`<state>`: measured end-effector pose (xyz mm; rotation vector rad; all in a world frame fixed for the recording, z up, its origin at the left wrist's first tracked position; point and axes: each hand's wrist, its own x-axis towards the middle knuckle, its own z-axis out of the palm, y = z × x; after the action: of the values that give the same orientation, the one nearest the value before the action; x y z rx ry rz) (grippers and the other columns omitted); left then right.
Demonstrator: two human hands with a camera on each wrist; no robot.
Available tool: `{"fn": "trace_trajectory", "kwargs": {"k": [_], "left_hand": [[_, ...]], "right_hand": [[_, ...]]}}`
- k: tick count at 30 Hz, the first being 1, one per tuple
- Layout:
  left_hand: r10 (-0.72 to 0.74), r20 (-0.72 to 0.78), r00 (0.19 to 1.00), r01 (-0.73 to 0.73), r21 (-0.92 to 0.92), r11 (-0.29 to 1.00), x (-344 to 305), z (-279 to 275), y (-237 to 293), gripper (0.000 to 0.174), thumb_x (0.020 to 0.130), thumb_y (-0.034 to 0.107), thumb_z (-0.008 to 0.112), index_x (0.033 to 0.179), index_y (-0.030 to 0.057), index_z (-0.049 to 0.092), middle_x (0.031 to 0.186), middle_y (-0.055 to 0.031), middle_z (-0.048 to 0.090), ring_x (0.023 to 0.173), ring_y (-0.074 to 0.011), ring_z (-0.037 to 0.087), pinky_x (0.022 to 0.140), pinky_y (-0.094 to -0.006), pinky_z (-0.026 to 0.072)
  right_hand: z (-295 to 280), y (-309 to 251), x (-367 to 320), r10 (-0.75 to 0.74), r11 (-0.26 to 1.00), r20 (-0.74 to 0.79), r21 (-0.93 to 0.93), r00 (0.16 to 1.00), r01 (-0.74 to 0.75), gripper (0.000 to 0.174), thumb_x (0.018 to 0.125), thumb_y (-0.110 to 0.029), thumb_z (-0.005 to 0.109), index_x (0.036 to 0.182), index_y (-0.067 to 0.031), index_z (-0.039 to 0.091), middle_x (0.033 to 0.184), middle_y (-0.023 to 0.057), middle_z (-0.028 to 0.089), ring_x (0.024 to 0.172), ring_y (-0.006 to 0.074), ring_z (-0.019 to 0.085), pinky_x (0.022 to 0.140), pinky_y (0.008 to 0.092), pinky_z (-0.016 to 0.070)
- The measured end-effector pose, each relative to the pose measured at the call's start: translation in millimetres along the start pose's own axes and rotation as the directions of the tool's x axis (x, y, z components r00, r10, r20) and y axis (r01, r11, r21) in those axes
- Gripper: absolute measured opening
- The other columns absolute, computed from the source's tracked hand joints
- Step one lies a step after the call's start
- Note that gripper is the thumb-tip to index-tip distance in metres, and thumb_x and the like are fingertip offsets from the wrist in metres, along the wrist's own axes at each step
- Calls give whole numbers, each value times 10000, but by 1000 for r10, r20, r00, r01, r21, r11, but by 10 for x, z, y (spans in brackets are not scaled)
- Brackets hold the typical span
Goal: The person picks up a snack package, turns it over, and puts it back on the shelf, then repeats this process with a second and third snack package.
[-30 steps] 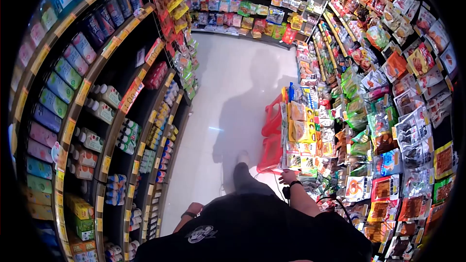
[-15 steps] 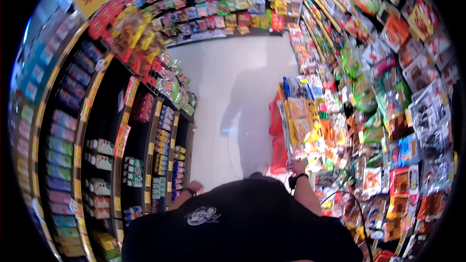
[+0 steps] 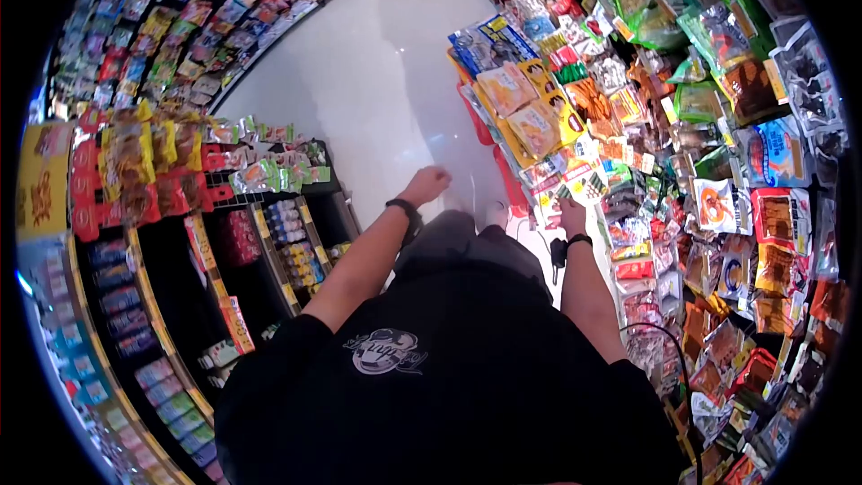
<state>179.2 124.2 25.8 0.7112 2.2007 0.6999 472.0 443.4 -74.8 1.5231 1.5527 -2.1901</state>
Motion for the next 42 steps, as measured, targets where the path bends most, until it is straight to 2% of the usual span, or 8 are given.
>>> {"fn": "trace_trajectory", "kwargs": {"k": [3, 11, 15, 24, 28, 31, 37, 42], "left_hand": [[127, 4, 992, -127, 5, 992, 495, 126, 584, 266, 920, 241, 596, 1018, 25, 718, 903, -177, 709, 846, -338, 678, 804, -399, 538], [404, -9, 915, -402, 76, 913, 2068, 761, 661, 401, 874, 237, 644, 1197, 0, 623, 1146, -231, 646, 1076, -389, 620, 948, -447, 499], [294, 85, 952, -298, 34, 954, 2385, 766, 768, 588, 888, 219, 668, 1391, -23, 482, 1341, -275, 543, 1268, -404, 508, 1078, -451, 405], [297, -45, 954, -298, -3, 955, 2573, 954, 655, 587, 812, 151, 718, 1311, -67, 498, 1273, -280, 556, 1203, -427, 539, 1039, -445, 444], [250, -18, 968, -251, -43, 967, 2582, 878, 604, 544, 862, 161, 705, 1345, -6, 519, 1283, -249, 583, 1194, -399, 563, 1036, -432, 447], [205, 33, 978, -195, -192, 962, 2536, 748, 553, 521, 866, 134, 685, 1346, 13, 523, 1255, -221, 608, 1163, -382, 591, 1007, -417, 470], [156, -58, 986, -167, -326, 931, 2124, 323, 689, 497, 781, 59, 674, 1270, 36, 586, 971, -102, 657, 885, -262, 635, 805, -361, 511], [146, 191, 971, -65, -377, 924, 1605, -278, 708, 279, 816, 122, 701, 1075, 18, 684, 899, -29, 658, 784, -126, 614, 707, -300, 501]], "right_hand": [[138, -195, 61, 24, 994, -91, 112, 996, -14, 371, 956, -275, 586, 1204, -2, 624, 1017, 86, 704, 643, 191, 712, 539, 247, 530], [527, -727, 379, 55, 995, -63, 87, 997, -49, 493, 940, -226, 612, 1378, -18, 523, 1048, 141, 694, 681, 206, 725, 571, 270, 530], [557, -435, 888, -53, 995, -95, -84, 994, 45, 556, 936, -204, 603, 1415, 39, 460, 1129, 198, 661, 742, 242, 733, 616, 279, 556], [987, -1048, 835, 188, 916, -71, 371, 980, -150, 721, 944, -198, 606, 1518, 46, 243, 1228, 199, 623, 789, 238, 727, 620, 272, 537], [1012, -1033, 899, 259, 919, -89, 329, 962, -217, 702, 933, -197, 624, 1500, 31, 276, 1166, 154, 620, 833, 250, 724, 708, 324, 567], [960, -859, 926, 274, 924, -141, 314, 951, -220, 525, 936, -145, 623, 1386, 59, 447, 968, 158, 682, 670, 218, 702, 563, 277, 547], [862, -747, 559, 207, 931, -90, 324, 974, -168, 324, 910, -95, 671, 1180, 63, 586, 869, 121, 683, 623, 165, 663, 580, 269, 530], [946, -1070, 28, -5, 998, -27, 61, 1000, 7, 224, 891, -66, 686, 1084, 33, 629, 854, 86, 675, 592, 124, 627, 536, 249, 488]]}}
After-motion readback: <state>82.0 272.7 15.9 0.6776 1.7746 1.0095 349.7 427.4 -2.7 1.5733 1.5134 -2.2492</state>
